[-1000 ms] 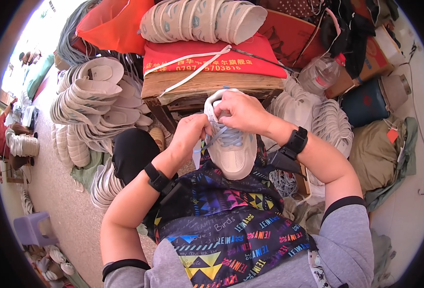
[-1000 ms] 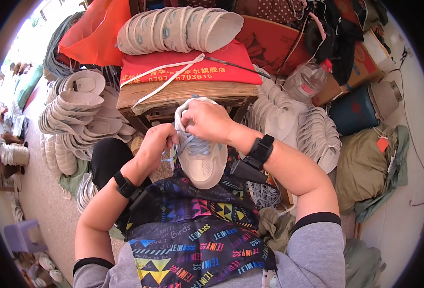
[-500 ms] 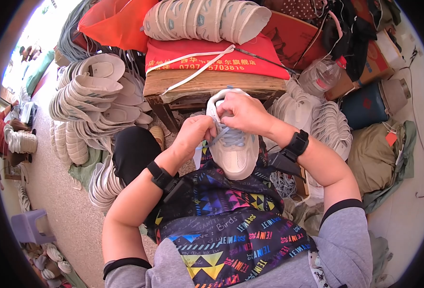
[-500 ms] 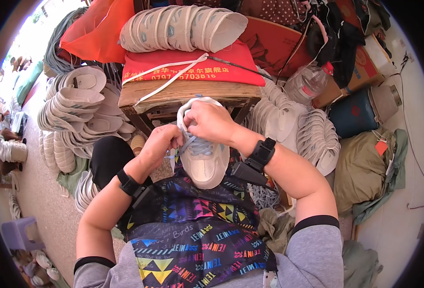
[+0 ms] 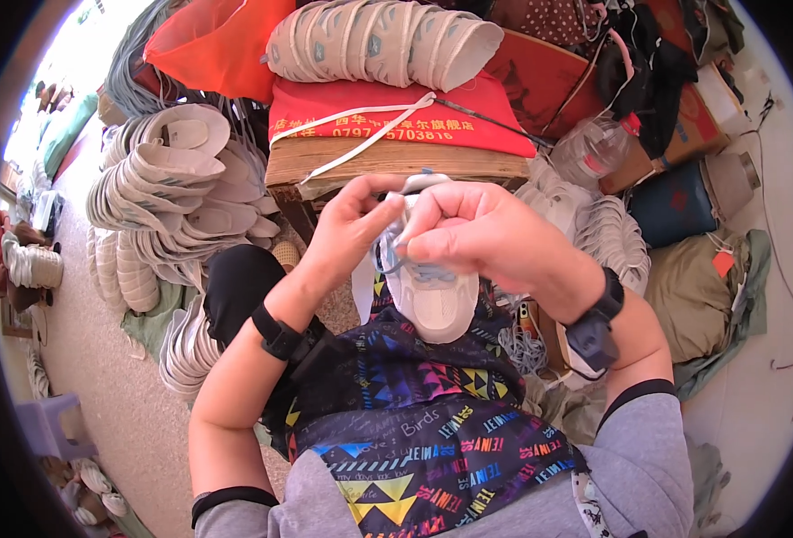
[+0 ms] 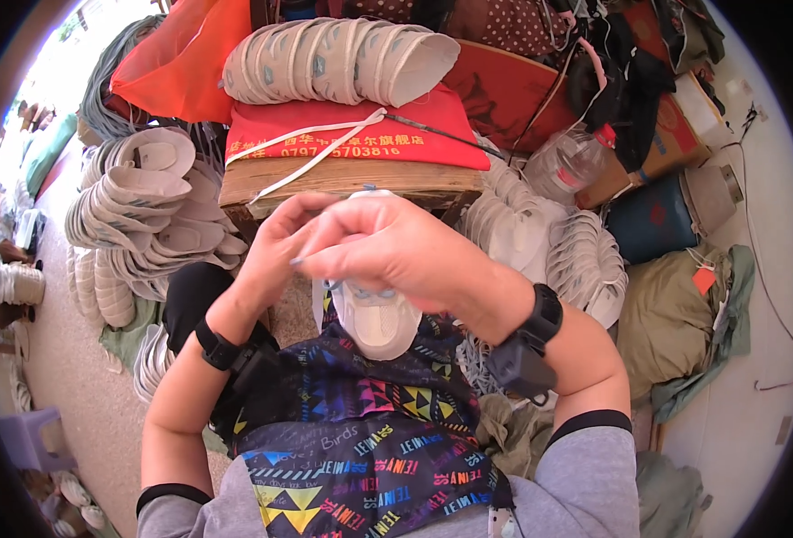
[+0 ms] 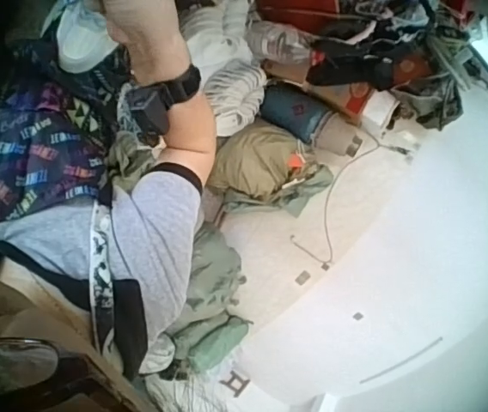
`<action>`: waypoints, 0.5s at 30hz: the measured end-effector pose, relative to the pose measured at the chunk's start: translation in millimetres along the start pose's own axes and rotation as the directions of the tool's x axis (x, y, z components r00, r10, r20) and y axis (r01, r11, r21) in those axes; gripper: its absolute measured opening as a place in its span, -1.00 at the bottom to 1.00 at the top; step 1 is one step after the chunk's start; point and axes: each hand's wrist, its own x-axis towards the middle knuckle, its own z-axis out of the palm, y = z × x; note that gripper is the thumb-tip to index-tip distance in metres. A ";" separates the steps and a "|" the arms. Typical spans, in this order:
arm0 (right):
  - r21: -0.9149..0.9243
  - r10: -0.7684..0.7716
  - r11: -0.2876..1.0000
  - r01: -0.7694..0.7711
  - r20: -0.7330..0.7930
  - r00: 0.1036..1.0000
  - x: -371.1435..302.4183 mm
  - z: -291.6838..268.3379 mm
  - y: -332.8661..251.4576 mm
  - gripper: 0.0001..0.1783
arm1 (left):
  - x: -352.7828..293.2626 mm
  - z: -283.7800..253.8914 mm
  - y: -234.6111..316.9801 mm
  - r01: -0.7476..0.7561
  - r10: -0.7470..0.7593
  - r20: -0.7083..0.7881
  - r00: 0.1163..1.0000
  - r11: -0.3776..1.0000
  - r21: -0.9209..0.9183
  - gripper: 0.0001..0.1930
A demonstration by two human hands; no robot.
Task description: The recorder is lacing a white sneaker while sitting in a shoe workshop surrounded by shoe parts.
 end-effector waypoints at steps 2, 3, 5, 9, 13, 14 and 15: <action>0.076 -0.060 0.996 0.056 0.050 0.997 -6.5 20.0 -24.3 -0.91 | -8.3 12.9 26.9 0.013 -0.012 0.105 0.994 1.000 -0.002 -0.67; 0.151 -0.127 0.982 0.112 0.091 0.988 -8.8 23.2 -29.0 -0.89 | -10.5 21.6 39.0 0.023 -0.022 0.214 0.977 1.000 -0.002 -0.68; 0.198 -0.199 0.962 0.185 0.051 0.979 -3.2 4.7 -37.9 -0.89 | -7.8 26.7 43.7 0.036 -0.034 0.324 0.946 0.999 0.000 -0.69; 0.262 -0.376 0.851 0.456 -0.303 0.875 16.9 -49.7 -39.3 -0.85 | 11.4 13.9 29.6 0.107 -0.125 0.341 0.932 0.992 0.073 -0.72; 0.371 -0.281 0.763 0.530 -0.547 0.788 16.4 -78.3 -30.3 -0.87 | 14.4 -16.3 10.2 0.044 -0.085 -0.105 0.991 0.938 -0.345 -0.80; 0.431 -0.249 0.739 0.519 -0.541 0.803 14.2 -99.6 -17.8 -0.87 | 13.9 -20.3 10.0 0.032 -0.127 -0.181 0.975 0.891 -0.453 -0.80; 0.488 -0.216 0.710 0.508 -0.536 0.816 10.2 -119.9 -6.2 -0.87 | 14.1 -25.3 9.0 0.012 -0.177 -0.246 0.953 0.833 -0.553 -0.80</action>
